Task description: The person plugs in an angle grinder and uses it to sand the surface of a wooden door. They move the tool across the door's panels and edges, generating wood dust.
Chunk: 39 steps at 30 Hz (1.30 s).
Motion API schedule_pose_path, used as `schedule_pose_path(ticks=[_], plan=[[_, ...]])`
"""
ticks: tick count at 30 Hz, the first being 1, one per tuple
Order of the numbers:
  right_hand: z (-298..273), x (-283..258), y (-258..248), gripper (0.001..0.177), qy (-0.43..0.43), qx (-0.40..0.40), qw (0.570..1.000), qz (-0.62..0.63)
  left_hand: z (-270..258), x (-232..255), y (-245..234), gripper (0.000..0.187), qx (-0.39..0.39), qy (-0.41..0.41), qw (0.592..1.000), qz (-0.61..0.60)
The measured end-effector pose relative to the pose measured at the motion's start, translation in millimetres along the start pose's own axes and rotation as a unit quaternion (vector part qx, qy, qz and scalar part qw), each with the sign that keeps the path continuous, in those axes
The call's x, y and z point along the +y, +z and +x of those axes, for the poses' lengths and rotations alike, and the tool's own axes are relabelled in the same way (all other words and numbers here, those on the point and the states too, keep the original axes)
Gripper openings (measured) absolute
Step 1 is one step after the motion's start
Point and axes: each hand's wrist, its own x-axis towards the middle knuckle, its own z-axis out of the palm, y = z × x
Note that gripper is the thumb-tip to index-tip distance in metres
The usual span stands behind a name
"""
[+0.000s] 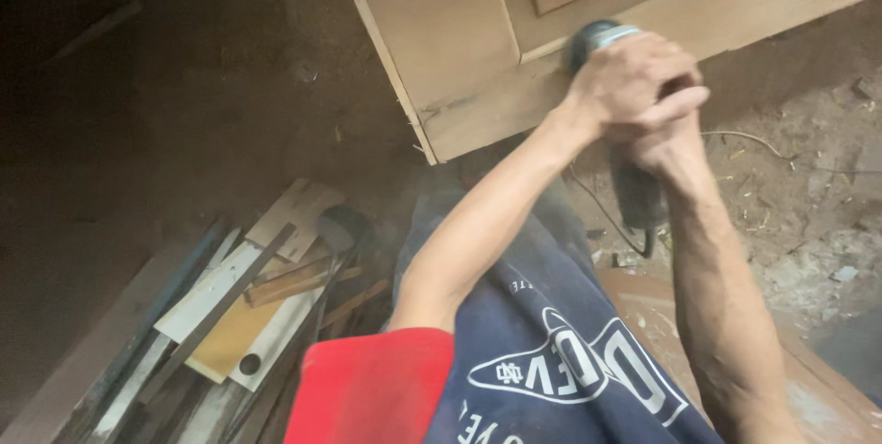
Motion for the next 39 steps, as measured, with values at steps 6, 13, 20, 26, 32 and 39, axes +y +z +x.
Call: schedule_pose_path(ticks=[6,13,20,26,32,39], plan=[[-3.8,26.9,-23.0,0.056,-0.093,-0.003,0.996,0.01,17.9,12.1,27.5,0.03,-0.023,-0.026,0.999,0.015],[-13.1,-60.1,56.5,0.054,-0.07,-0.055,0.991,-0.097,-67.4,24.0,-58.9,0.015,0.13,-0.1,0.986,-0.007],[-28.2,-136.0,132.5,0.071,0.062,-0.052,0.989,-0.125,-190.9,33.6,-140.8,0.015,0.518,-0.271,0.809,-0.065],[-31.4,-165.2,147.2,0.076,0.035,-0.061,0.988,-0.135,-249.5,29.3,-172.8,0.015,0.578,-0.25,0.774,-0.065],[-39.7,-160.0,148.1,0.074,0.039,-0.045,0.991,-0.122,-257.5,25.9,-180.1,0.015,0.567,-0.264,0.778,-0.063],[-46.5,-168.5,158.1,0.073,0.088,-0.039,0.987,-0.126,-238.2,25.6,-182.6,0.015,0.524,-0.295,0.798,-0.027]])
